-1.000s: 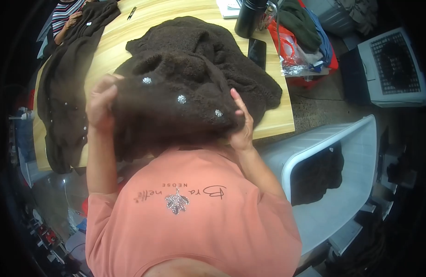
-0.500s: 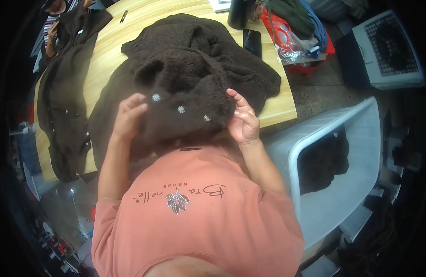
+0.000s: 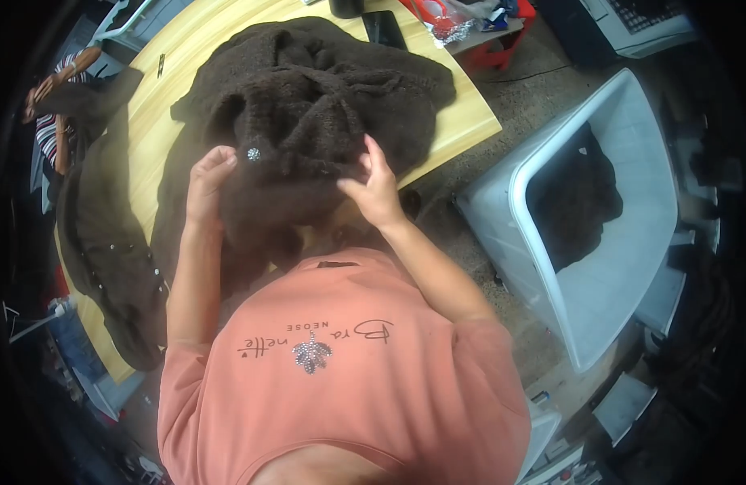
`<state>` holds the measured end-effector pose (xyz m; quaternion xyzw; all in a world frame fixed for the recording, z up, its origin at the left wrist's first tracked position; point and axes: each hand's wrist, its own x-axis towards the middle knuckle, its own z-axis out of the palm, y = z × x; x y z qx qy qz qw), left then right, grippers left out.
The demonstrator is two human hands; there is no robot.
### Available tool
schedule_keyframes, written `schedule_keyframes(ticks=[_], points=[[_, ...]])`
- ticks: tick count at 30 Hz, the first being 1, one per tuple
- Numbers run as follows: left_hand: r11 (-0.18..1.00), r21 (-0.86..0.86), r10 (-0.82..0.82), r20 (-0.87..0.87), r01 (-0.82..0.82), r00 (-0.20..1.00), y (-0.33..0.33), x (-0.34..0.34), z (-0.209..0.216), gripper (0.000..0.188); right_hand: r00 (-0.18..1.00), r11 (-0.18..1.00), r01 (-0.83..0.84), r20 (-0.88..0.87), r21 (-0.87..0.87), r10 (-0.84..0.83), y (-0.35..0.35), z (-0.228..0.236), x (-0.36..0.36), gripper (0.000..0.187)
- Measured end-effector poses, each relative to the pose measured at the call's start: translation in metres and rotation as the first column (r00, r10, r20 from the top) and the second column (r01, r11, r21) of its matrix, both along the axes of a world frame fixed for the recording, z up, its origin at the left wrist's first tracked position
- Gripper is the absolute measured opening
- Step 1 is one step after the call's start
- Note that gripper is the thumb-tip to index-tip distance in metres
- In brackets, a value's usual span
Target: Fastening buttons on fleece garments and sorting them into plastic bins.
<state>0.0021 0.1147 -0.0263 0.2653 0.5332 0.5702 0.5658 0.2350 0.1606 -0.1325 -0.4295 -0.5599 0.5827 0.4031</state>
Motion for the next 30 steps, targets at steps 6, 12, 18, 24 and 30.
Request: schedule_keyframes(ticks=[6, 12, 18, 24, 30], points=[[0.967, 0.132, 0.252, -0.361, -0.218, 0.898, -0.004, -0.031, 0.009, 0.002, 0.748, 0.882, -0.243, -0.657, -0.403, -0.094, 0.015, -0.001, 0.006, 0.025], [0.93, 0.199, 0.366, -0.54, -0.308, 0.758, -0.014, -0.081, -0.026, 0.006, 0.657, 0.791, -0.44, -0.753, -0.426, -0.04, 0.008, 0.017, 0.013, 0.022], [0.925, -0.377, -0.376, -0.89, 0.046, 0.258, -0.019, -0.059, -0.026, 0.041, 0.774, 0.834, -0.376, -0.632, -0.404, 0.043, -0.009, 0.019, 0.037, 0.037], [0.999, 0.0, 0.034, -0.596, -0.043, 0.803, -0.009, -0.061, 0.036, 0.008, 0.891, 0.753, -0.43, -0.37, -0.499, 0.264, -0.032, 0.004, 0.076, 0.034], [0.82, 0.514, 0.533, -0.846, 0.252, -0.008, 0.033, -0.076, 0.241, 0.019, 0.901, 0.72, -0.431, -0.298, -0.544, 0.314, -0.025, 0.002, 0.124, 0.034]])
